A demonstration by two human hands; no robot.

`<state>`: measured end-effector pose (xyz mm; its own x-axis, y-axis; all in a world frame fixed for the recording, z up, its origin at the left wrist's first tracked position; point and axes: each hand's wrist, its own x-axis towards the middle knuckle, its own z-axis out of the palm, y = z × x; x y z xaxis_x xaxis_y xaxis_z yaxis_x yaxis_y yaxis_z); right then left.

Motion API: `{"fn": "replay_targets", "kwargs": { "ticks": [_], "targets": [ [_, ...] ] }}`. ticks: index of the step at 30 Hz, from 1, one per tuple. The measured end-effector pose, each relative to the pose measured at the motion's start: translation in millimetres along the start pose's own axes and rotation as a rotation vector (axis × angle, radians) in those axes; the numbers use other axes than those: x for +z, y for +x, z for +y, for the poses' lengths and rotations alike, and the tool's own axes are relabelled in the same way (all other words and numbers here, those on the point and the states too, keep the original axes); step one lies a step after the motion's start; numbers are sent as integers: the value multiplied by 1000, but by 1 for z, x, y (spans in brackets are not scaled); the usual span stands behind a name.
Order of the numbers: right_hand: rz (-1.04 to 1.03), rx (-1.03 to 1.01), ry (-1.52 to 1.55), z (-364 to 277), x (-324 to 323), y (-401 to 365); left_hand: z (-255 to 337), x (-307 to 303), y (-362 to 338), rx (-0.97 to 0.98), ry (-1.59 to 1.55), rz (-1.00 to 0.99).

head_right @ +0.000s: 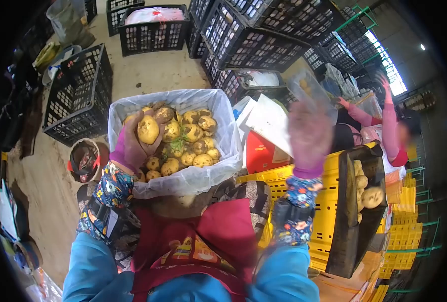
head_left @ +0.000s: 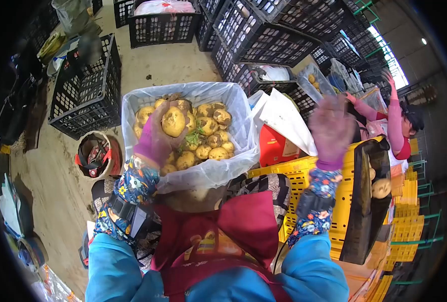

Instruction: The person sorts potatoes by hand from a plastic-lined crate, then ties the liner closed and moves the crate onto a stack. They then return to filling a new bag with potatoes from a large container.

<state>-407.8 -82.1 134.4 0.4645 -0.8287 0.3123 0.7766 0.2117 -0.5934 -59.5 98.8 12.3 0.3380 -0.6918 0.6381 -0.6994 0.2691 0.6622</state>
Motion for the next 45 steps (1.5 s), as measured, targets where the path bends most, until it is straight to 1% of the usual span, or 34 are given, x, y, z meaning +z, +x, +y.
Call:
{"fn": "replay_targets", "kwargs": {
  "ticks": [1,2,3,4,5,6,7,9,10,12,13,14,15,17,18,20,21,22,24,25,26,28,29,31,33,35,36,38,40,41,42,45],
  "targets": [
    [67,200,-269,39,-13,13,7,-5,6,-178,-202,14],
    [10,426,-736,84,-18,26,9,-8,10,-356,-404,32],
    [-49,637,-957,126,-26,35,10,-11,13,-535,-606,52],
    [-193,702,-1172,170,-44,43,10,-13,16,-715,-808,75],
    [-282,698,-1249,220,-80,49,9,-15,20,-892,-1010,104],
    [-372,650,-1424,252,-85,53,8,-17,27,-1059,-1215,142],
    [-467,593,-1597,282,-89,56,9,-22,35,-1081,-1259,231],
    [-510,507,-1632,347,-122,58,9,-30,44,-1131,-1343,405],
    [-393,547,-1719,360,-106,59,-2,-26,43,-1029,-1260,467],
    [-161,505,-1668,395,-129,58,-13,-29,38,-831,-1082,345],
    [-45,483,-1641,409,-139,59,-12,-32,40,-863,-1138,361],
    [-45,540,-1676,408,-143,62,-10,-36,41,-897,-1194,379],
    [-87,601,-1534,395,-152,63,-9,-40,43,-930,-1249,399],
    [-3,1135,-962,375,-174,81,12,-45,59,-1201,-1264,537],
    [-39,1254,-1022,345,-138,84,11,-44,57,-1164,-1217,509],
    [-145,681,-1474,350,-140,79,8,-43,52,-1076,-1123,447],
    [-202,364,-1659,357,-139,77,6,-42,47,-958,-1129,421],
    [-202,382,-1582,366,-132,81,3,-40,40,-841,-1130,393],
    [-197,465,-1649,391,-99,75,0,-38,39,-819,-1173,389],
    [-194,507,-1681,403,-86,72,-1,-37,42,-917,-1221,418],
    [-126,545,-1749,412,-79,72,-1,-37,45,-1013,-1268,450],
    [10,603,-1884,423,-67,83,6,-36,46,-1053,-1087,352],
    [-4,656,-1764,425,-79,90,9,-36,44,-1071,-996,304],
    [-37,754,-1527,438,-135,103,-3,-26,29,-947,-938,288],
    [-51,809,-962,447,-164,97,-4,-29,29,-933,-915,216],
    [-58,816,-605,384,-108,85,-10,-25,22,-917,-801,123],
    [-82,784,-597,360,-86,83,-12,-20,17,-913,-750,77],
    [-118,718,-584,316,-45,77,-2,-10,19,-1184,-950,18],
    [-186,635,-707,274,1,72,12,2,11,-837,-843,-103],
    [-219,588,-768,258,11,67,20,5,13,-806,-870,-171],
    [-172,581,-780,258,3,62,31,6,17,-774,-896,-239],
    [-326,171,-1389,228,21,47,37,20,16,-875,-1076,-321]
  ]
}}
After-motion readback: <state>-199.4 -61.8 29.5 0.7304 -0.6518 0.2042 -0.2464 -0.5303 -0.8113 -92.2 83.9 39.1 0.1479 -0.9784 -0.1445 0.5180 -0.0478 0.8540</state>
